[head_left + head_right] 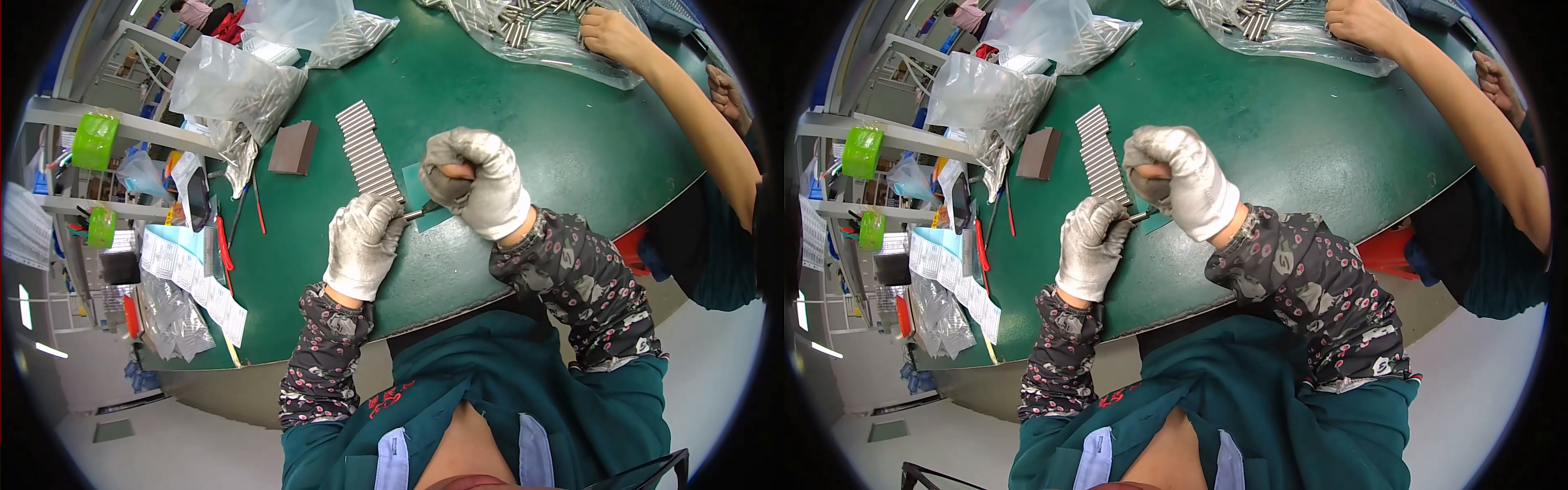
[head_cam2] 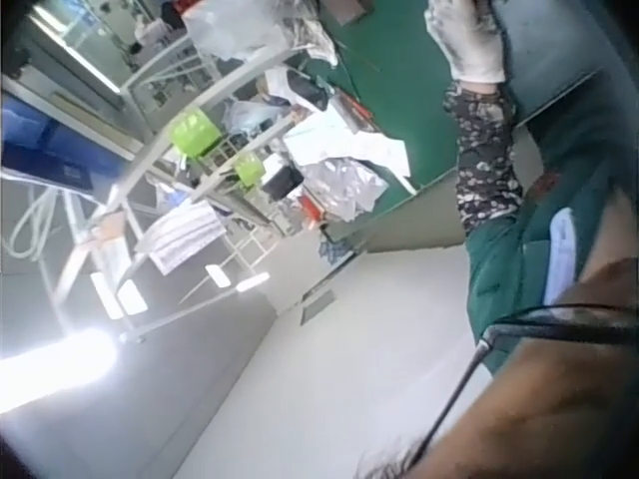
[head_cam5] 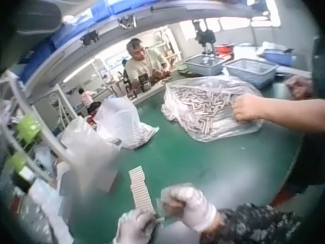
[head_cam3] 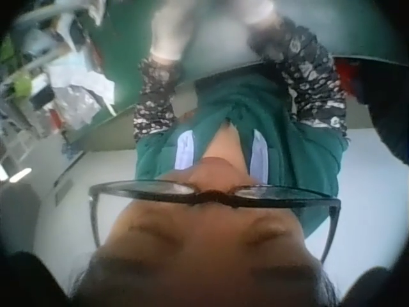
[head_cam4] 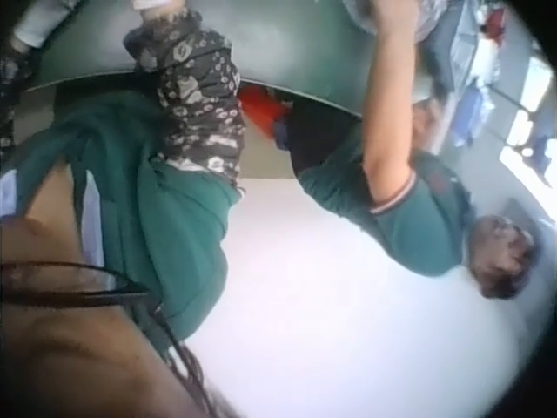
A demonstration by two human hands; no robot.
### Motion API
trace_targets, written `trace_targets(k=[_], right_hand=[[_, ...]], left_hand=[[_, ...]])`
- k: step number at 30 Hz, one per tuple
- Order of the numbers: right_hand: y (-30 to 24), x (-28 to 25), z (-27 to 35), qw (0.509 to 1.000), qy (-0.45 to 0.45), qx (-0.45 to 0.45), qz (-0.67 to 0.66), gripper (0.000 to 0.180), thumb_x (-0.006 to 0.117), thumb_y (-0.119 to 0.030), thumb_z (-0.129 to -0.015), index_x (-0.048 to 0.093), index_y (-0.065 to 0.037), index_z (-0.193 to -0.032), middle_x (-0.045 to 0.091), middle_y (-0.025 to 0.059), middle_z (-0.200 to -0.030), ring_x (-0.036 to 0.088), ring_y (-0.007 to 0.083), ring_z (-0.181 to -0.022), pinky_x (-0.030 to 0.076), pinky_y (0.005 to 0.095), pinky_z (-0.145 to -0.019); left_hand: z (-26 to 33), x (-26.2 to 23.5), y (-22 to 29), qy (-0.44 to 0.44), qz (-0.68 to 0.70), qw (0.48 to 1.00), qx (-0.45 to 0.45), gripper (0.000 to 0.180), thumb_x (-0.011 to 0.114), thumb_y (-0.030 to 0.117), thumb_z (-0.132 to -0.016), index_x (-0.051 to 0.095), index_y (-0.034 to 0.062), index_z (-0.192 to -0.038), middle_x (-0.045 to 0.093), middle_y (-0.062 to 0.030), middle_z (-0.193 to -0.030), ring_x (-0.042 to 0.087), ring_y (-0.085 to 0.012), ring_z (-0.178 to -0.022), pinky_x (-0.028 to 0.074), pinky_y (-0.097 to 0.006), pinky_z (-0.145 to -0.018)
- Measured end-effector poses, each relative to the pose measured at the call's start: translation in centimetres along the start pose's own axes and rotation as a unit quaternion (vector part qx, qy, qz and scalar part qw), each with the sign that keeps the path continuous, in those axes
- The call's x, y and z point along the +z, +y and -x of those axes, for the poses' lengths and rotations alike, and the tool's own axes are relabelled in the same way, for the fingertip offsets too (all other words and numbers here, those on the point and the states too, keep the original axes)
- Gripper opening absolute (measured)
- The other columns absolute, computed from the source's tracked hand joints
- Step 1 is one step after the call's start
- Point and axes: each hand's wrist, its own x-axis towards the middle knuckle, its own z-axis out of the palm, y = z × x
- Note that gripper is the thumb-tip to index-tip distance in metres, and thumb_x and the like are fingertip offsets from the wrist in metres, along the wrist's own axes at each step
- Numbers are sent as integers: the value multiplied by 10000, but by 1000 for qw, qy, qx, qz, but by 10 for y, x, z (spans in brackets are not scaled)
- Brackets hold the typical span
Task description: Arranging and aligning small metal rods on a workbench surface.
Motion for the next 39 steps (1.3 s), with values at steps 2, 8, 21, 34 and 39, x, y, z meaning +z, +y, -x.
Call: trace_targets(k=[2,8,21,34,39], right_hand=[[-4,-2,1,999,10,-9,-40,431,425,-374,-849,288,-127,-524,226,-30,-464,222,98,-426,202,245,-426],[-5,-4,5,1000,-28,14,-4,424,424,-372,-855,298,-128,-532,228,-34,-462,227,93,-425,209,242,-424],[1,0,6,999,-41,4,9,420,468,-351,-837,283,-117,-541,224,-31,-499,228,80,-443,208,237,-454],[2,0,6,999,-31,5,-8,418,479,-350,-833,290,-119,-540,223,-35,-502,231,82,-440,214,236,-457],[2,-1,6,999,-41,2,-3,419,478,-356,-835,295,-121,-540,222,-38,-500,228,80,-441,212,235,-457]], left_hand=[[1,0,2,7,-5,1000,3,183,669,13,-659,571,57,-806,572,-90,-764,572,-282,-690,450,-363,-601],[4,2,0,16,-5,1000,-1,179,674,17,-664,568,60,-802,571,-87,-769,567,-276,-696,447,-360,-604],[2,2,-1,-1,-13,1000,-20,174,680,57,-669,585,72,-814,575,-82,-781,569,-275,-722,448,-364,-626],[2,2,-2,8,-10,1000,-6,177,675,21,-664,562,54,-796,567,-93,-764,564,-287,-696,444,-364,-606],[3,2,-3,1,-12,1000,-11,185,682,61,-664,581,73,-820,574,-81,-779,568,-277,-718,444,-367,-623]])
